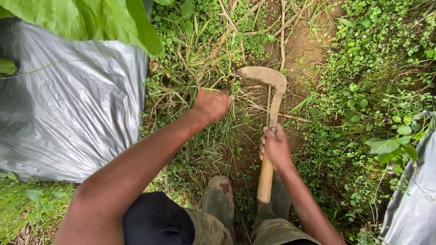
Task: The person uses a sickle to cut weeds and dry plant debris along the edges of a garden bed covered with plastic sheeting. They gather the cut weeds and debris by hand, moving them aside to clear the path between rows of leafy green vegetables.
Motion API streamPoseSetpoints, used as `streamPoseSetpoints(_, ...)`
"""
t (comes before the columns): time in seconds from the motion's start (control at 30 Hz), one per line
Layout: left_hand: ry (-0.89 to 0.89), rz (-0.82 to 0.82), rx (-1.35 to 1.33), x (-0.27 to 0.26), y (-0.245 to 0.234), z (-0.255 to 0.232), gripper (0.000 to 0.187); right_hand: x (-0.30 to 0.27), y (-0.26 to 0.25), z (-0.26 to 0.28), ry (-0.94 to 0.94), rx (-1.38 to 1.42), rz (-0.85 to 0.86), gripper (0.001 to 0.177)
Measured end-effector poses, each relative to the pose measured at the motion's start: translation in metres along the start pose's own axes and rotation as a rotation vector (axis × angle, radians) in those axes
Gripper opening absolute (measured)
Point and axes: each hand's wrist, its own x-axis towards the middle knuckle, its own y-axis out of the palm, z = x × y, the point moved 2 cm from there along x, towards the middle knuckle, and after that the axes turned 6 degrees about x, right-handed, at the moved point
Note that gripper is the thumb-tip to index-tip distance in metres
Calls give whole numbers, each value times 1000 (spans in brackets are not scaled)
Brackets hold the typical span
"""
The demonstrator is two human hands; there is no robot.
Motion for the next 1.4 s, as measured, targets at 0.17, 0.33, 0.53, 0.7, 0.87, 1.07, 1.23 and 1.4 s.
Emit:
streamPoseSetpoints(0.17, -32, -34, -110, 2, 12, 5, 57, 2, 2, 11, -96, 138, -99, 9)
streamPoseSetpoints(0.33, -41, -12, -144, -7, -4, 0, 61, 4, -3, -21, 131, -1, 171, 23)
streamPoseSetpoints(0.53, -28, -23, -267, -21, -9, -8, 58, -13, -21, -5, 213, 14, 148, 42)
streamPoseSetpoints(0.7, -72, -168, -490, -44, -26, -14, 69, -19, -44, -1, 235, 30, 159, 50)
streamPoseSetpoints(0.87, -218, -159, -677, -46, -45, -15, 75, -24, -53, 6, 225, 8, 175, 50)
streamPoseSetpoints(1.07, -281, -257, -798, -36, -33, -21, 103, -30, -55, 15, 203, -47, 200, 36)
streamPoseSetpoints(1.23, -276, -243, -833, -23, -25, -26, 94, -36, -53, 29, 168, -22, 194, 21)
streamPoseSetpoints(1.4, -339, -178, -834, -16, -16, -35, 86, -40, -62, 35, 95, -83, 197, 25)
